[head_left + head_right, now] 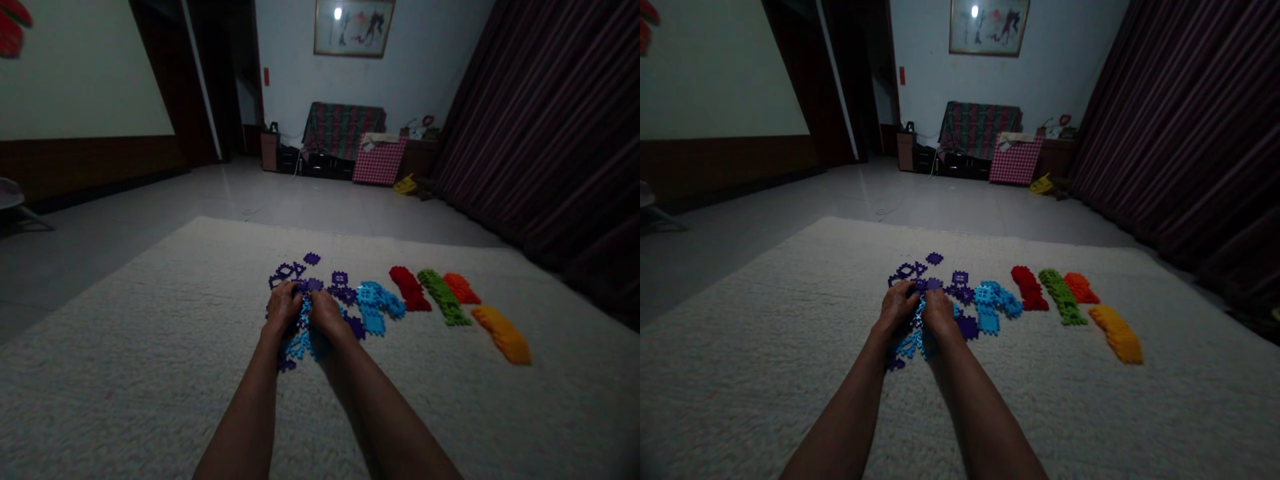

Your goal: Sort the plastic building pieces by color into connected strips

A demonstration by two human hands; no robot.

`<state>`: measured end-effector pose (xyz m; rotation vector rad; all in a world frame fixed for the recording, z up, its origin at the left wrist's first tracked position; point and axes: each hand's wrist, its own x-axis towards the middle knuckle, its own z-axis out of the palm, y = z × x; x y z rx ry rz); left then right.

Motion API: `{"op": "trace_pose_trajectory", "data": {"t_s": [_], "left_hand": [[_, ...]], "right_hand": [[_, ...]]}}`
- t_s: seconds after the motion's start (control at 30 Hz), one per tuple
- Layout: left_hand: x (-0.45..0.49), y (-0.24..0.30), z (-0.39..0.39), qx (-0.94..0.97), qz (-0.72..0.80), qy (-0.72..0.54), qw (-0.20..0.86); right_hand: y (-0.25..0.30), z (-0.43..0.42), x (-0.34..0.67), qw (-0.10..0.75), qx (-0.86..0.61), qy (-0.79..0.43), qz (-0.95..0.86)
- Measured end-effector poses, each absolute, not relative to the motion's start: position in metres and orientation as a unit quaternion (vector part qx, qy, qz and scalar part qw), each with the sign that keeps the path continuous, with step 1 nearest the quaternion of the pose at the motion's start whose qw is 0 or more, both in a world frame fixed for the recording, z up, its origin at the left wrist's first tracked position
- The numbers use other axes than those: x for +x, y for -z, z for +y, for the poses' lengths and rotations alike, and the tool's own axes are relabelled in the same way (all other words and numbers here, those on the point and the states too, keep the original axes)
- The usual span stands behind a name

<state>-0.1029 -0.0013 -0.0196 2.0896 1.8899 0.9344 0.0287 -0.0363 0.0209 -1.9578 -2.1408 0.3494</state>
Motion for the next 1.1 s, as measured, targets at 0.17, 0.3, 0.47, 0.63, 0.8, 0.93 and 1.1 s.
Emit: {"op": "trace_pose_trajectory", "data": {"t_s": [0.17, 0.3, 0.47, 0.63, 0.8, 0.93, 1.1], "left_hand": [[-0.104, 0.02, 0.0, 0.69, 0.642, -0.319, 0.094], [-0.103, 0.015, -0.002, 0.68, 0.645, -0.331, 0.11], [-0.103, 0.011, -0.003, 0.665, 0.647, -0.352, 0.12], [-0.104, 0.011, -0.001, 0.655, 0.648, -0.367, 0.129], [-0.104, 0.011, 0.0, 0.657, 0.644, -0.369, 0.131], [-0.106, 0.016, 0.002, 0.652, 0.642, -0.385, 0.123], [-0.108, 0.021, 0.004, 0.655, 0.639, -0.385, 0.118]], "right_hand": [[-0.016, -0.029, 0.028, 0.125, -0.665, -0.134, -0.724], [-0.011, -0.027, 0.03, 0.154, -0.658, -0.131, -0.725], [-0.005, -0.024, 0.031, 0.229, -0.639, -0.126, -0.723], [0.005, -0.016, 0.034, 0.379, -0.585, -0.138, -0.704], [0.013, -0.017, 0.038, 0.397, -0.561, -0.145, -0.712], [0.008, -0.023, 0.039, 0.323, -0.579, -0.141, -0.735], [-0.008, -0.028, 0.035, 0.208, -0.617, -0.148, -0.744]]}}
